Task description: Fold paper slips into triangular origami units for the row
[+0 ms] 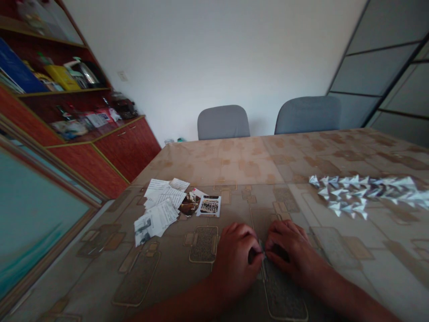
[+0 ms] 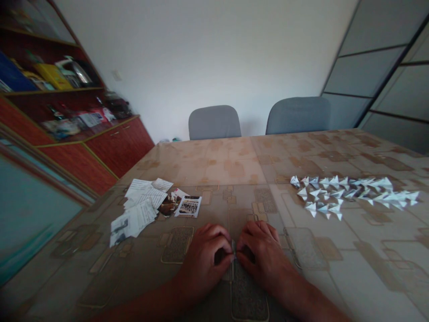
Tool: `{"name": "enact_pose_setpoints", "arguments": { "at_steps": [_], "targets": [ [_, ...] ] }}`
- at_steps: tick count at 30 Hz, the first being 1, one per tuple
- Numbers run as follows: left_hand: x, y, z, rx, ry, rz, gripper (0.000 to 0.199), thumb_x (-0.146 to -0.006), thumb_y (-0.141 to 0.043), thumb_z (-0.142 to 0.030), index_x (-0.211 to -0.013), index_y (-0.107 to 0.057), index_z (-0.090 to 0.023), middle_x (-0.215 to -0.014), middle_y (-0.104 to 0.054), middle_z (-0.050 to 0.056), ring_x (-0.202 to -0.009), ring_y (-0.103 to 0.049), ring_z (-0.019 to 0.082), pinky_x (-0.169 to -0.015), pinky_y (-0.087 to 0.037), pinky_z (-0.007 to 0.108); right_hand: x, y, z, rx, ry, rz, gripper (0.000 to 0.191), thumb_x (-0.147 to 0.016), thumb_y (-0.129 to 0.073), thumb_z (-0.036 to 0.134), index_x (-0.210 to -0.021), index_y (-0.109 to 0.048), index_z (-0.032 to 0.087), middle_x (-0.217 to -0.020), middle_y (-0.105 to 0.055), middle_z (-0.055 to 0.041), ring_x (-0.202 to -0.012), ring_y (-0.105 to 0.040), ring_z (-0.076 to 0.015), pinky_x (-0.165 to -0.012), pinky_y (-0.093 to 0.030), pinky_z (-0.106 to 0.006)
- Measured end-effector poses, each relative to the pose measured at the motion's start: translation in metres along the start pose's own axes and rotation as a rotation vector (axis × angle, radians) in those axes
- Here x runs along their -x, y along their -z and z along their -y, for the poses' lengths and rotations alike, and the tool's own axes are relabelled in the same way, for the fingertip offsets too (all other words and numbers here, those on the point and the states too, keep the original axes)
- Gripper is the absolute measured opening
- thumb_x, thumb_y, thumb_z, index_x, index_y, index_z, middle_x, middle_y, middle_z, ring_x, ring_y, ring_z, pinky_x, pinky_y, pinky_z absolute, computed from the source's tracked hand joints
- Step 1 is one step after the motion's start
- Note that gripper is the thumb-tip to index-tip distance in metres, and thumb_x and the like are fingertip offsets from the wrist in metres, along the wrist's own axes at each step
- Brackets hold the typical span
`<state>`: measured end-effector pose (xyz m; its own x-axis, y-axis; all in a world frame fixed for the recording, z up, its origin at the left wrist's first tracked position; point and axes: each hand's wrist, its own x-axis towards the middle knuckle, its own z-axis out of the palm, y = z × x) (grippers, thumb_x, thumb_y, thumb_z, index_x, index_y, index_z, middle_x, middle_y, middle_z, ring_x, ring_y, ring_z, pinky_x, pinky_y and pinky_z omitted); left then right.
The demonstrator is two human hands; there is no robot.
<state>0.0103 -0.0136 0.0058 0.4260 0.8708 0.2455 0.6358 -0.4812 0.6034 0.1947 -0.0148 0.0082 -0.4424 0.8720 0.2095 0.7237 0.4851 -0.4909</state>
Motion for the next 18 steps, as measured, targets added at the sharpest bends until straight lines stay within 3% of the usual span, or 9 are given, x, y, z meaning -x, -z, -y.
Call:
{"name": "enact_pose_setpoints", "arguments": {
  "at_steps": [5,13,18],
  "targets": [
    [-0.0016,-0.0002,-0.0002,0.025,0.055,0.001,0.017,-0.072,-0.072,-0.01,-0.075,-0.057,-0.018,-0.083,-0.059,-0.001,-0.085,-0.052,0.019,-0.076,-0.036,0.031,0.0003,-0.0047,0.0016,0.019,-0.038,-0.056,0.02,-0.072,-0.062,0.001,-0.072,-0.058,0.021,-0.08,-0.058,-0.0006,-0.081,-0.053,-0.0211,-0.073,-0.04,-0.034],
    [0.0009,-0.0026,0.003,0.055,0.041,-0.021,0.013,-0.075,-0.072,-0.014,-0.076,-0.06,-0.019,-0.083,-0.059,0.0,-0.086,-0.053,0.02,-0.076,-0.036,0.032,-0.0003,-0.0062,0.0012,-0.063,-0.086,-0.034,0.023,-0.07,-0.059,-0.002,-0.074,-0.061,0.021,-0.083,-0.059,-0.0014,-0.086,-0.054,-0.0221,-0.075,-0.04,-0.035],
    [0.0022,0.0008,-0.0009,-0.053,-0.123,-0.041,0.009,-0.078,-0.071,-0.014,-0.078,-0.064,-0.02,-0.087,-0.063,0.0,-0.087,-0.053,0.018,-0.079,-0.036,0.033,-0.001,-0.0051,0.0022,-0.095,-0.084,-0.052,0.023,-0.07,-0.062,-0.002,-0.071,-0.063,0.021,-0.082,-0.061,-0.0016,-0.085,-0.056,-0.022,-0.075,-0.041,-0.035]
  ]
}}
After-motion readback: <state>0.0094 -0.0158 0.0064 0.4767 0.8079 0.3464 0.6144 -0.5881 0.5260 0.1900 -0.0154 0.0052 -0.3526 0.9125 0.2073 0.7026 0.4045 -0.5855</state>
